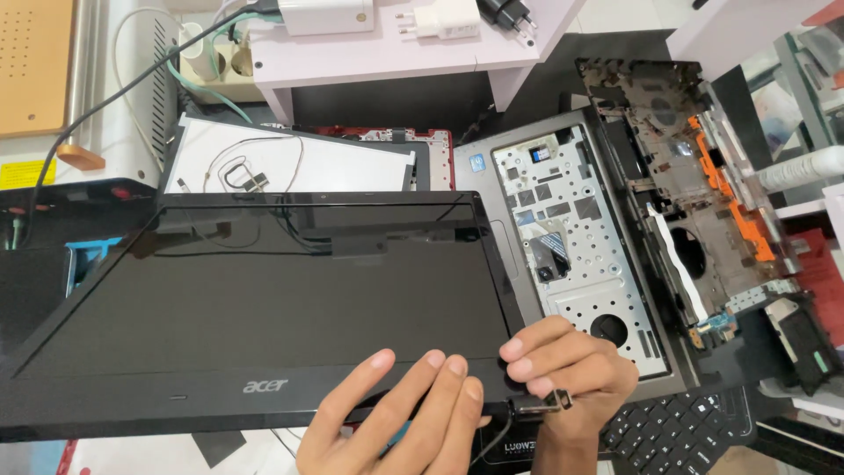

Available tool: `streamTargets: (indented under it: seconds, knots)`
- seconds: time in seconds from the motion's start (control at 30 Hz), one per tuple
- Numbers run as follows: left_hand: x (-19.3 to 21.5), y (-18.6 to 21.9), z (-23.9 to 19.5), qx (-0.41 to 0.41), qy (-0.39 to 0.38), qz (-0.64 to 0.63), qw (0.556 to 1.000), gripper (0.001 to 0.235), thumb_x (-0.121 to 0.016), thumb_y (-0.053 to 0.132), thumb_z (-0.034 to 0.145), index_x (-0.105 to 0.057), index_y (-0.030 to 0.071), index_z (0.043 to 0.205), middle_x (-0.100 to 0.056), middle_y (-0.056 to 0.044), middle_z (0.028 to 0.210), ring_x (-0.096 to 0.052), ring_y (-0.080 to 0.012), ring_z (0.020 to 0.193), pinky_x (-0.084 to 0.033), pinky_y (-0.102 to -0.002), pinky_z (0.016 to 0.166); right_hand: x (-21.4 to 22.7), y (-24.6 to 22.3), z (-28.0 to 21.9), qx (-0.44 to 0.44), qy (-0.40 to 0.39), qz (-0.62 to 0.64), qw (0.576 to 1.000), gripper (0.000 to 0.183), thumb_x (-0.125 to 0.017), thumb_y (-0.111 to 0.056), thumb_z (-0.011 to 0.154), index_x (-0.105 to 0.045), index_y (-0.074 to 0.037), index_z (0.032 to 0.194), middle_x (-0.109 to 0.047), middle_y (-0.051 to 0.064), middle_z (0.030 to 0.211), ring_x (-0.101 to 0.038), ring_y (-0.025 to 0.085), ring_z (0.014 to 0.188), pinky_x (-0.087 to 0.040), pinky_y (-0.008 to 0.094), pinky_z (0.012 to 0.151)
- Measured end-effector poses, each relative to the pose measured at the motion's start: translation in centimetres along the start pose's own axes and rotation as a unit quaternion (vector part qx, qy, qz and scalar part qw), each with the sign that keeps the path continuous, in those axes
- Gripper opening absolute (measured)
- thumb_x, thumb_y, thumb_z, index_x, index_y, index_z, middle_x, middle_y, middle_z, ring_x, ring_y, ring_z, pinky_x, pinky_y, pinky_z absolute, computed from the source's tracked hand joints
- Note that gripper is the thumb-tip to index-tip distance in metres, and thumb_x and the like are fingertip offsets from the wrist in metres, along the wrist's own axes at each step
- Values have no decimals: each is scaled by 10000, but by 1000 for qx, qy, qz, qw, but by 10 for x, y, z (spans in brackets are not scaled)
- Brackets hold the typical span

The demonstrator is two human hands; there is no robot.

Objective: The person handles a detached laptop screen, using a small black tool to pry and adjust the bezel along the edges. They work on the corners and sides of the screen, then lift and rotate the unit to inspect the assembly.

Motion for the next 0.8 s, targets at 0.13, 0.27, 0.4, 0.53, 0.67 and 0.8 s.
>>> streamTargets:
  seconds: [0.13, 0.27, 0.4, 0.53, 0.67, 0.8]
  knots:
    - [1, 0, -2, 11, -2, -4, 1000, 186, -703, 336, 1031, -677, 195, 1150, -722, 61, 1154, -672, -101, 1153, -480, -405, 1084, -8, -3, 0, 2, 10, 16, 1000, 166, -764, -54, 935, -633, -46, 834, -746, 125, 889, -723, 278, 766, -576, 314, 640]
    - [2, -1, -4, 14, -17, -27, 999, 168, -705, 314, 1010, -670, 210, 1137, -717, 67, 1143, -675, -105, 1145, -475, -415, 1085, -14, -7, 2, 13, 15, 7, 1000, 179, -752, -60, 929, -609, -75, 822, -734, 96, 887, -704, 245, 739, -543, 308, 638]
    - [4, 2, -3, 38, -9, -27, 999, 180, -716, 359, 1016, -674, 242, 1147, -711, 97, 1182, -678, -85, 1158, -467, -413, 1113, -15, -10, -6, -15, 54, 4, 998, 178, -759, -42, 955, -616, -75, 853, -734, 101, 840, -711, 252, 763, -544, 313, 653]
    - [-1, 7, 1, 40, 44, -14, 998, 145, -737, 331, 1040, -651, 268, 1137, -690, 136, 1215, -667, -52, 1167, -426, -410, 1122, -5, 2, -8, 8, 54, -6, 999, 174, -779, -49, 923, -630, -76, 836, -737, 112, 816, -731, 276, 762, -572, 307, 615]
    - [-4, 12, 4, 53, 78, -20, 995, 148, -744, 314, 1025, -660, 269, 1138, -696, 149, 1188, -677, -42, 1140, -408, -401, 1119, -11, -9, -2, -11, 61, -8, 998, 170, -790, -56, 932, -635, -65, 862, -734, 124, 836, -722, 282, 797, -588, 324, 663]
    - [-2, 13, 7, 59, 81, -17, 995, 120, -738, 280, 1021, -674, 260, 1121, -714, 144, 1159, -688, -38, 1114, -411, -393, 1107, -6, -6, -3, -9, 50, -6, 999, 187, -801, -55, 917, -626, -61, 850, -736, 125, 876, -723, 285, 786, -597, 337, 660]
Point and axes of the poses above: each hand's wrist, its own z-axis towards the middle knuckle, its own x-axis out of the back of the hand, y = z × x, the point moved 2 cm from there along z, towards the middle knuckle
